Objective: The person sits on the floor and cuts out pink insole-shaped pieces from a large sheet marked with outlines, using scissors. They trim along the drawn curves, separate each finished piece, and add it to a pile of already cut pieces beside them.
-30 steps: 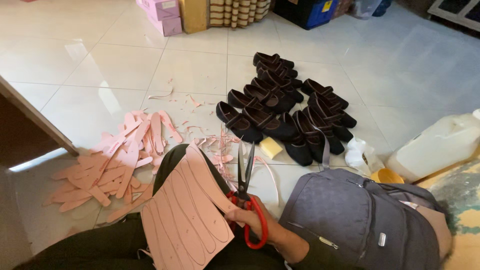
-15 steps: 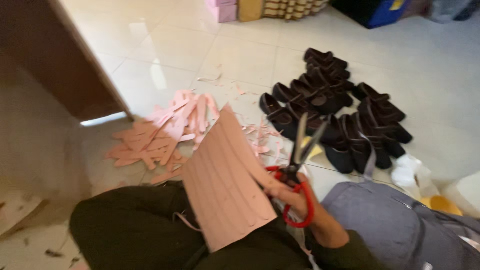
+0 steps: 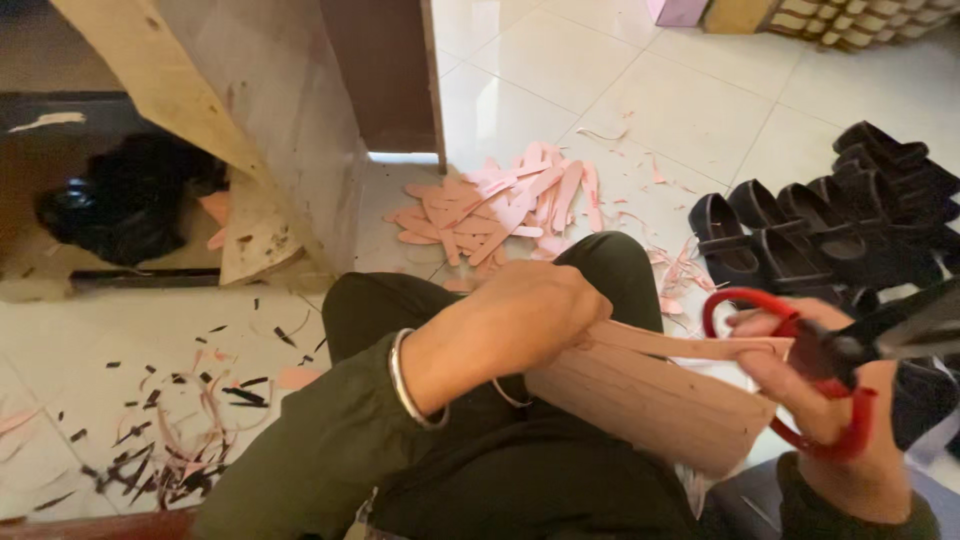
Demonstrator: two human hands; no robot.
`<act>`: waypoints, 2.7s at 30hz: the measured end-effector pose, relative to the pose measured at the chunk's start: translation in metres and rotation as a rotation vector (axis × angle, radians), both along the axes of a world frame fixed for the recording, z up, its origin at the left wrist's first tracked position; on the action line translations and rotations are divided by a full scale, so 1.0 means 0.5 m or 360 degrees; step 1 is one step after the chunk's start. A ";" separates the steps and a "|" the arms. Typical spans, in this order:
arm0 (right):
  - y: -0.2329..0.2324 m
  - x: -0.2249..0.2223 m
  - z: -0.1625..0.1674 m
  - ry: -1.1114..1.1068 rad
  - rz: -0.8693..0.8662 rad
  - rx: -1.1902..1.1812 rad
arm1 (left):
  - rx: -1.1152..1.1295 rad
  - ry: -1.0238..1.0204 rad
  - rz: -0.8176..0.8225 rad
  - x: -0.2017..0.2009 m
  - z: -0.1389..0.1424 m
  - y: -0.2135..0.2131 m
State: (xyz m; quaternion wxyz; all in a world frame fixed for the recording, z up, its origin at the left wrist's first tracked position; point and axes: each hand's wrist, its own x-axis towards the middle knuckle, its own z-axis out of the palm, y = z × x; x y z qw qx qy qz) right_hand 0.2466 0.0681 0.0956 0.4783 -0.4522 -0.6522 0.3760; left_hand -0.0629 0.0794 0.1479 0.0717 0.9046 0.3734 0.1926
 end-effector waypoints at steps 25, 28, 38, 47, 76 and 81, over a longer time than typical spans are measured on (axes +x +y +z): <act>0.004 0.183 -0.344 -0.0204 0.0598 -0.1174 | -0.1621 -0.2989 0.0481 0.161 -0.468 0.065; 0.006 0.208 -0.336 -0.0652 0.0624 -0.1147 | -0.1519 -0.3103 0.0420 0.169 -0.455 0.049; -0.025 0.196 -0.304 -0.0747 0.0721 -0.1041 | -0.1316 -0.3230 0.0202 0.183 -0.395 -0.012; -0.052 0.162 -0.248 -0.0441 0.0777 -0.1178 | -0.1353 -0.3085 0.0249 0.202 -0.381 -0.049; -0.119 0.115 -0.143 -0.0156 0.0243 -0.1539 | -0.1168 -0.2840 0.0342 0.218 -0.377 -0.074; -0.122 0.110 -0.136 -0.0176 0.0263 -0.1477 | -0.1062 -0.2868 0.0355 0.211 -0.369 -0.069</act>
